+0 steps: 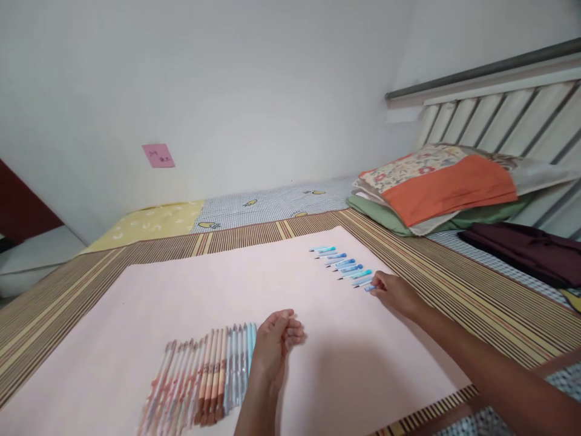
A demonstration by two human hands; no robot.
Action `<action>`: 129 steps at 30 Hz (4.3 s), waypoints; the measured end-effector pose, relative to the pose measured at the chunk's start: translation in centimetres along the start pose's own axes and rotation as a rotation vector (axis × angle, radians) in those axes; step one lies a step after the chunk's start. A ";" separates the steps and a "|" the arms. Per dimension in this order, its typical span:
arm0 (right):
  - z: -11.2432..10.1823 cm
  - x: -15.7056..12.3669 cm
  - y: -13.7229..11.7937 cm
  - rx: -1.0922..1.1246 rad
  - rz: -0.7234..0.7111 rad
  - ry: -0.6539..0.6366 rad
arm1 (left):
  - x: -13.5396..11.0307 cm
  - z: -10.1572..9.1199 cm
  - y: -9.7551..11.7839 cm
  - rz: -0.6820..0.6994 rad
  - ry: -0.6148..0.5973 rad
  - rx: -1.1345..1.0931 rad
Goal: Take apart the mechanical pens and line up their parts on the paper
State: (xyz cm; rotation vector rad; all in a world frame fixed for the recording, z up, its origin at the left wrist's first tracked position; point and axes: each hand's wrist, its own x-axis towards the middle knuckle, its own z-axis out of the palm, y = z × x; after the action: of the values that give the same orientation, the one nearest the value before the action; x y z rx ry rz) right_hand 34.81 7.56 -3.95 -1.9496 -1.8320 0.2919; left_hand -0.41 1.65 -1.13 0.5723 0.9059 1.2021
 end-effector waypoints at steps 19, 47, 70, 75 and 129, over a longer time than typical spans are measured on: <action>0.1 -0.1 1.0 -0.183 0.039 0.166 | -0.5 -1.6 3.5 0.108 0.083 -0.036; 0.2 -2.8 -2.7 0.099 0.032 0.117 | -1.4 -2.2 6.4 0.132 0.153 -0.080; 9.9 -11.4 -27.5 0.208 -0.214 -0.318 | -3.0 -8.0 11.3 0.268 0.452 -0.523; 10.9 -11.2 -27.1 -0.046 -0.258 -0.280 | -2.9 -6.8 10.8 0.251 0.451 -0.502; 7.6 -6.2 -21.6 1.572 0.124 -0.286 | -1.5 -2.3 1.0 0.398 0.077 0.239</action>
State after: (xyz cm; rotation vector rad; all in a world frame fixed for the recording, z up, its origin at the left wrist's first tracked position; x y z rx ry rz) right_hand 11.60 3.19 -1.74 -0.8416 -0.8865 1.5173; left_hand -3.04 0.31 -1.18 0.9357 1.0390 1.4897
